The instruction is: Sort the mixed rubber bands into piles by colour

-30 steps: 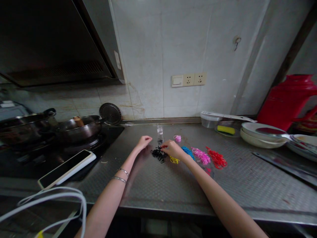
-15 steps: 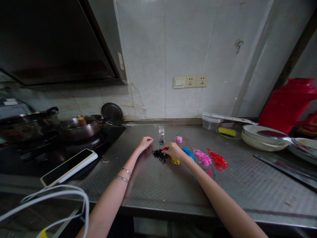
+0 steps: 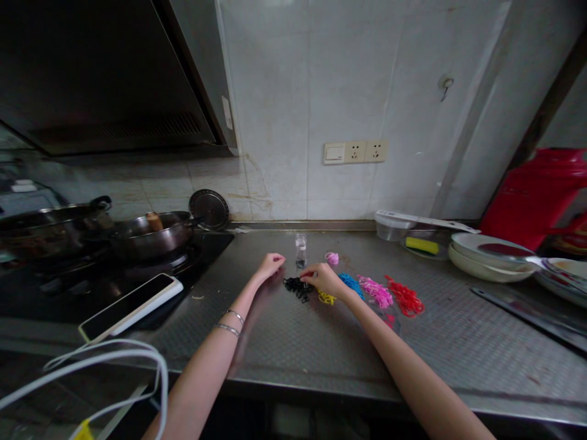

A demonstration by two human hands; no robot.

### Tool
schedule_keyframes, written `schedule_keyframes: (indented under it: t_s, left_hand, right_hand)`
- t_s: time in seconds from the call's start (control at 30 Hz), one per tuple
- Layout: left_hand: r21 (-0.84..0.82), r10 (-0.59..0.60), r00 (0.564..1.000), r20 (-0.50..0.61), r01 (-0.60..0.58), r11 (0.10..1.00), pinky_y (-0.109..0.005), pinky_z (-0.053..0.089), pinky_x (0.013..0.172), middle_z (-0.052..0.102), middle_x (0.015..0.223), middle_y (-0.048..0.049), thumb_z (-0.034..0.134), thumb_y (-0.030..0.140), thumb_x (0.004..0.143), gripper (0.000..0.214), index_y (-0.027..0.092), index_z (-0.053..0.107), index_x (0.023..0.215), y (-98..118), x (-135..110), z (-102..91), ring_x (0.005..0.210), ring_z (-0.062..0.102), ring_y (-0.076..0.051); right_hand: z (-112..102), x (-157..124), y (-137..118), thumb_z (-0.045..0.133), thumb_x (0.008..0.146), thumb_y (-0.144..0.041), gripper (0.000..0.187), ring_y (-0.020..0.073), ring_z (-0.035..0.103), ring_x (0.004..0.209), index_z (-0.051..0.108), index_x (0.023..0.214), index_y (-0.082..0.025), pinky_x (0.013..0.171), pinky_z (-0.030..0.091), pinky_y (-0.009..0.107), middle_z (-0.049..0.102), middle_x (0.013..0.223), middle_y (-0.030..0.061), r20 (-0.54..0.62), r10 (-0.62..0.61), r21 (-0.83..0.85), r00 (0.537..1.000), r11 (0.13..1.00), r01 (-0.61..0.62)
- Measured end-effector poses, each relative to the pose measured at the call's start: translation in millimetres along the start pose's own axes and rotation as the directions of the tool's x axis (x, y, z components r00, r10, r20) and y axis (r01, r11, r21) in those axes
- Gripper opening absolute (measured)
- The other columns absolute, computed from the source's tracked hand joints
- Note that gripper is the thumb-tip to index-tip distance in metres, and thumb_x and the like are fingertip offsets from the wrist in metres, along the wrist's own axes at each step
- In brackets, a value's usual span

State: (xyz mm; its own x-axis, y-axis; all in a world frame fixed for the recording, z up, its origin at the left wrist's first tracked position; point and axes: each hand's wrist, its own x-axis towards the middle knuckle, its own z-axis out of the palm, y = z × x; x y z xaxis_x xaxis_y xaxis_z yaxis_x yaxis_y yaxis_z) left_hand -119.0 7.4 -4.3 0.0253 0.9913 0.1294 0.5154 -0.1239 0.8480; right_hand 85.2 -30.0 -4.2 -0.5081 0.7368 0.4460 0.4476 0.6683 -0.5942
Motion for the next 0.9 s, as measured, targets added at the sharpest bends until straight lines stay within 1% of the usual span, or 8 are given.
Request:
schedule_keyframes:
  t_s: [0.13,0.23,0.3,0.4,0.5,0.67,0.9]
  left_hand:
    - [0.003,0.019,1.0,0.001,-0.019,1.0,-0.015,0.033,0.042,0.059,0.06,-0.0009,0.05,0.016,0.073,0.019,0.008,0.064,0.084,-3.8,3.3,0.9,0.043,0.043,-0.005]
    - [0.006,0.017,1.0,-0.004,-0.017,1.0,-0.015,0.034,0.043,0.06,0.063,-0.0017,0.05,0.014,0.072,0.017,0.008,0.064,0.08,-5.3,4.4,1.6,0.045,0.044,-0.004]
    - [0.004,-0.016,1.0,0.004,0.016,1.0,-0.014,0.034,0.042,0.058,0.06,-0.0008,0.051,0.014,0.072,0.017,0.007,0.064,0.081,-5.9,3.8,1.4,0.045,0.044,-0.004]
    - [-0.011,-0.075,0.997,0.03,0.075,0.997,-0.014,0.031,0.038,0.053,0.053,0.0017,0.05,0.018,0.073,0.021,0.008,0.063,0.086,-7.1,2.3,0.0,0.041,0.042,-0.005]
    - [-0.008,-0.096,0.995,0.034,0.096,0.995,-0.015,0.027,0.035,0.049,0.049,0.0031,0.05,0.021,0.074,0.023,0.009,0.063,0.088,-7.8,1.7,-1.2,0.037,0.04,-0.005]
    - [-0.006,-0.132,0.991,0.024,0.132,0.991,-0.015,0.027,0.035,0.049,0.048,0.0032,0.051,0.021,0.074,0.022,0.009,0.063,0.088,-5.9,1.4,-1.3,0.036,0.037,-0.004]
    - [-0.022,-0.109,0.993,0.036,0.11,0.994,-0.014,0.027,0.035,0.051,0.054,0.0015,0.05,0.021,0.074,0.022,0.009,0.062,0.086,-7.5,1.1,-1.0,0.04,0.04,-0.004]
  right_hand:
    - [-3.6,0.5,-2.5,0.057,0.072,-0.029,0.018,0.0139,0.06,0.066,0.071,0.077,-0.018,0.064,0.044,0.022,0.069,0.074,0.0033,-0.015,0.013,0.026,1.0,1.0,-0.013]
    - [-8.2,1.3,-5.5,0.058,0.071,-0.029,0.018,0.0138,0.06,0.065,0.071,0.076,-0.017,0.061,0.044,0.022,0.069,0.073,0.0034,-0.037,0.036,0.049,0.999,0.998,-0.034]
    - [-12.1,2.3,-7.8,0.058,0.071,-0.029,0.019,0.014,0.061,0.065,0.071,0.076,-0.016,0.061,0.044,0.022,0.069,0.073,0.0036,-0.052,0.036,0.069,0.998,0.997,-0.032]
    - [-18.5,5.2,-10.3,0.058,0.072,-0.03,0.02,0.0152,0.061,0.068,0.071,0.077,-0.016,0.063,0.045,0.023,0.069,0.075,0.0042,-0.081,0.034,0.091,0.996,0.995,-0.027]
    - [-24.5,10.7,-11.1,0.057,0.072,-0.032,0.02,0.0165,0.062,0.071,0.071,0.077,-0.017,0.064,0.045,0.024,0.07,0.076,0.0039,-0.12,0.048,0.08,0.992,0.996,-0.038]
    - [-36.4,26.0,-11.4,0.058,0.071,-0.033,0.022,0.0172,0.062,0.072,0.071,0.078,-0.017,0.065,0.045,0.025,0.07,0.076,0.004,-0.164,0.061,0.086,0.985,0.995,-0.047]
    - [-65.5,58.5,-16.8,0.06,0.069,-0.032,0.021,0.016,0.061,0.068,0.07,0.076,-0.014,0.065,0.045,0.024,0.069,0.074,0.005,-0.258,0.027,0.106,0.966,0.994,0.0]
